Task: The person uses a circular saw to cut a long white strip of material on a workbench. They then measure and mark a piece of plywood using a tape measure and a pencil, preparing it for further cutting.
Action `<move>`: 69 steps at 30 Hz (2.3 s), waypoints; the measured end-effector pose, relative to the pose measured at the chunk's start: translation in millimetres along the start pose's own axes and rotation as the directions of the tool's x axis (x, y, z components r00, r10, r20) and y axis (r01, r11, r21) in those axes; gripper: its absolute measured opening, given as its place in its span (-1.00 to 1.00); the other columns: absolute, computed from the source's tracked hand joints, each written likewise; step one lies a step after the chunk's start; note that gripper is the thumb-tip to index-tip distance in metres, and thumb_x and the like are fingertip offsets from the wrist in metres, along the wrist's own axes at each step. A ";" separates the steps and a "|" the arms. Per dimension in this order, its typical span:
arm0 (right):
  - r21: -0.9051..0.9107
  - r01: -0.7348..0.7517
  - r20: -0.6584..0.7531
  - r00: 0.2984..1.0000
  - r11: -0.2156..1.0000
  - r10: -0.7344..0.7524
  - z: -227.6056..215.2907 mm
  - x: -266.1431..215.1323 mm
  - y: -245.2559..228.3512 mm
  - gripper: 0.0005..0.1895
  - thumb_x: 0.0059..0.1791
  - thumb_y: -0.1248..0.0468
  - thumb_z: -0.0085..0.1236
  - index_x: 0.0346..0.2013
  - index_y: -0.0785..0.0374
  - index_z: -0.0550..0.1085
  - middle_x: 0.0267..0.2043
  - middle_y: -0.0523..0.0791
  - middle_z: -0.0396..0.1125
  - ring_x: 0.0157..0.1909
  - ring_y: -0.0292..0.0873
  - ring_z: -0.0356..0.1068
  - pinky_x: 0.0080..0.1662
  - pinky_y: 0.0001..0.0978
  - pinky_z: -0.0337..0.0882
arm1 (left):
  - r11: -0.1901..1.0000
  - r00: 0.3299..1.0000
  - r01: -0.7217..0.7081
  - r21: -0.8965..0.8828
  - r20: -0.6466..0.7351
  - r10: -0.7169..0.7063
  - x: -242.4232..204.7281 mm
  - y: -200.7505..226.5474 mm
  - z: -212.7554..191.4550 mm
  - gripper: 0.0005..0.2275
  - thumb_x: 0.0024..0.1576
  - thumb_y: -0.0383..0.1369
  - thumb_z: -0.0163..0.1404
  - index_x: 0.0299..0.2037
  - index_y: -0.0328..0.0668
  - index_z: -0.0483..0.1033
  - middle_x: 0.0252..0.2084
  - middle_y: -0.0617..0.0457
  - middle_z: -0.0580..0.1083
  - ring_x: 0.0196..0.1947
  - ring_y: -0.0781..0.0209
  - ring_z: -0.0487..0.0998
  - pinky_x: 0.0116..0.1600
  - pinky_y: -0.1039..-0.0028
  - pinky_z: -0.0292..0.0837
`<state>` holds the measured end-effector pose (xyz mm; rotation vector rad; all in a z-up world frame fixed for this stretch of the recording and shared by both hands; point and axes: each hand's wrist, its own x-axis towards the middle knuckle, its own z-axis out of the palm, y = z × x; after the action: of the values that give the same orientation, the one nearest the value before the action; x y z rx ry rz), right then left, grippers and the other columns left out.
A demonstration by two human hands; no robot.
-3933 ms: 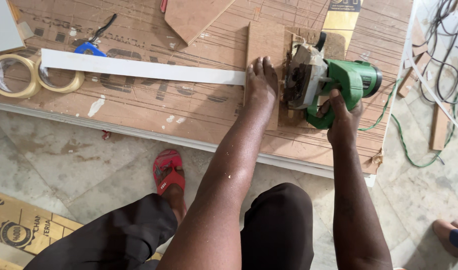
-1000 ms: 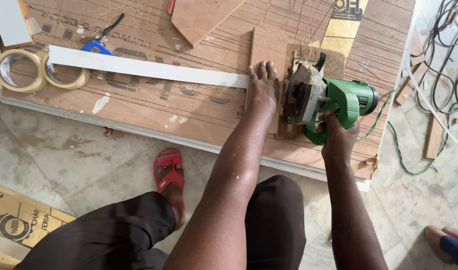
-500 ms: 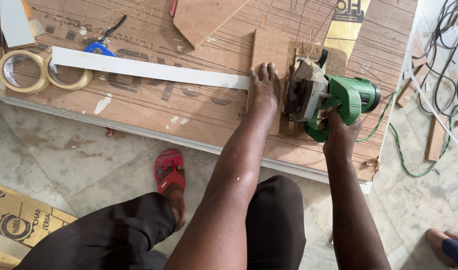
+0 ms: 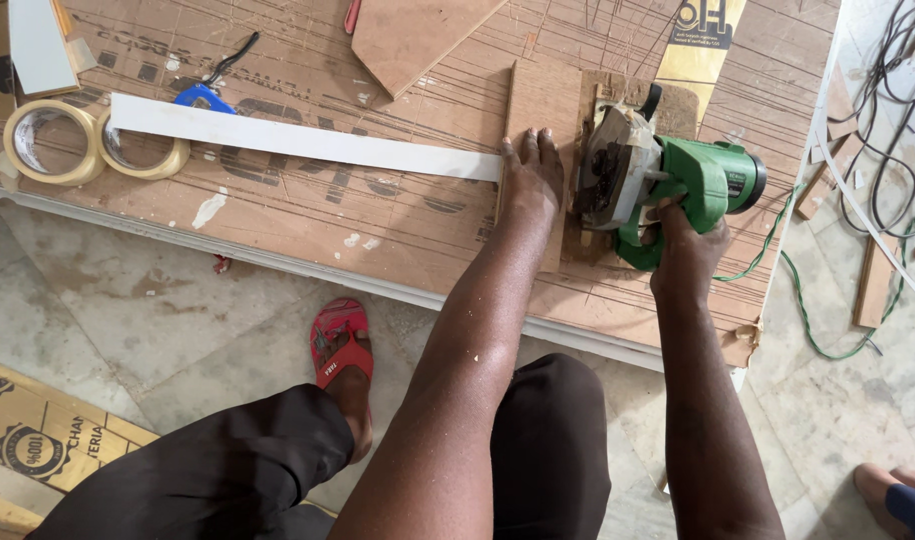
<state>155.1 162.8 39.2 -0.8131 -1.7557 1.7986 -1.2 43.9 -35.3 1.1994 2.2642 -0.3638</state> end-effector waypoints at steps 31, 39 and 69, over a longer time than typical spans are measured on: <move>0.989 0.147 -0.084 0.628 -0.011 0.773 -137.9 -37.3 118.1 -0.74 0.09 0.16 0.01 -0.20 0.22 0.60 -0.24 -0.06 0.52 -0.25 -0.14 0.51 -0.37 -0.43 0.54 | 0.979 0.978 0.006 -0.204 -0.204 -0.049 -27.6 -21.8 13.7 0.42 -0.49 0.20 0.43 0.55 -0.04 -0.31 0.62 0.07 -0.29 0.59 -0.07 -0.30 0.51 -0.22 -0.16; 0.983 -0.050 -0.084 0.728 0.175 0.680 -112.6 -66.2 96.9 -0.63 0.14 0.01 -0.07 -0.14 0.21 0.56 -0.24 -0.06 0.51 -0.34 -0.16 0.49 -0.50 -0.50 0.41 | 0.993 0.957 -0.073 -0.092 -0.287 0.044 -54.7 -114.0 39.4 -0.16 -0.02 -0.08 0.30 0.41 -0.23 0.11 0.49 -0.14 0.08 0.42 -0.11 0.15 0.38 0.00 0.21; -0.956 0.192 0.076 0.891 0.220 -0.448 91.2 -127.7 136.6 -0.20 -0.10 -0.11 0.24 0.32 0.22 0.31 0.45 0.27 0.00 0.44 0.30 0.03 0.34 0.23 0.09 | 0.934 0.806 0.067 0.351 -0.571 0.157 -200.0 -374.5 -21.3 -0.79 0.16 -0.40 0.05 -0.01 -0.23 0.47 -0.10 -0.08 0.54 -0.07 0.08 0.57 -0.04 0.36 0.63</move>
<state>187.3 1.4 -88.1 -0.8701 -2.5463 0.1307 -226.5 -293.3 92.1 1.7518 2.7721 -0.4408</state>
